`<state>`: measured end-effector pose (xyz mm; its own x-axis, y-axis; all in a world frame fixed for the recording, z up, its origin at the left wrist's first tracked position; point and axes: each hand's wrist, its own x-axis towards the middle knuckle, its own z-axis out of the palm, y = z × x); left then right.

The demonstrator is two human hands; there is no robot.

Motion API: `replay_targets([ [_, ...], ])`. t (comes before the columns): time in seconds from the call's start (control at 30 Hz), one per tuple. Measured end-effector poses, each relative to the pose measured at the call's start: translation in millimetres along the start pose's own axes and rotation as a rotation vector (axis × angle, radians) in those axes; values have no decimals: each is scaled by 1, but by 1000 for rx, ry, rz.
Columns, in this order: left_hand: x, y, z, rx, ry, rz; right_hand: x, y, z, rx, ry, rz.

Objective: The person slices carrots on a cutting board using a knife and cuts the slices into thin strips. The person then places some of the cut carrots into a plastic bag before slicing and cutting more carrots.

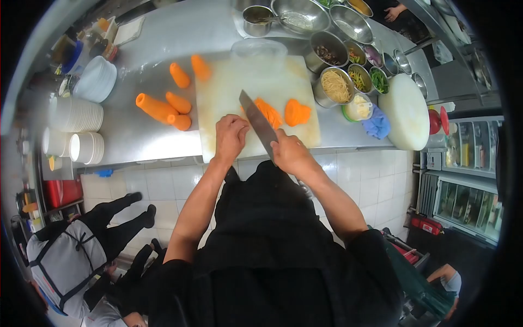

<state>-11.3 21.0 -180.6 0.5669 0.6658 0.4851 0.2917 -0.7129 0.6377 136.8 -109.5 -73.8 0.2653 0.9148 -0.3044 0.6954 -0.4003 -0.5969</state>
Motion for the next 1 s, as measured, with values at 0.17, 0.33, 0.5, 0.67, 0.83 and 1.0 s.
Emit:
replay_targets([
  [0.17,23,-11,-18,24,200,-71,-9,6,-10,27,27,64],
  [0.33,83,30,-25,-84,97,-185,1,8,43,-78,-181,-145],
  [0.5,102,51,37,9,-419,143,6,8,65,-101,-107,-228],
  [0.67,99,39,93,89,-643,560,4,19,75,-77,-21,-305],
  [0.83,100,45,93,164,-793,552,0,20,77,5,22,-301],
  [1.0,105,46,97,215,-764,489,0,19,76,1,1,-291],
])
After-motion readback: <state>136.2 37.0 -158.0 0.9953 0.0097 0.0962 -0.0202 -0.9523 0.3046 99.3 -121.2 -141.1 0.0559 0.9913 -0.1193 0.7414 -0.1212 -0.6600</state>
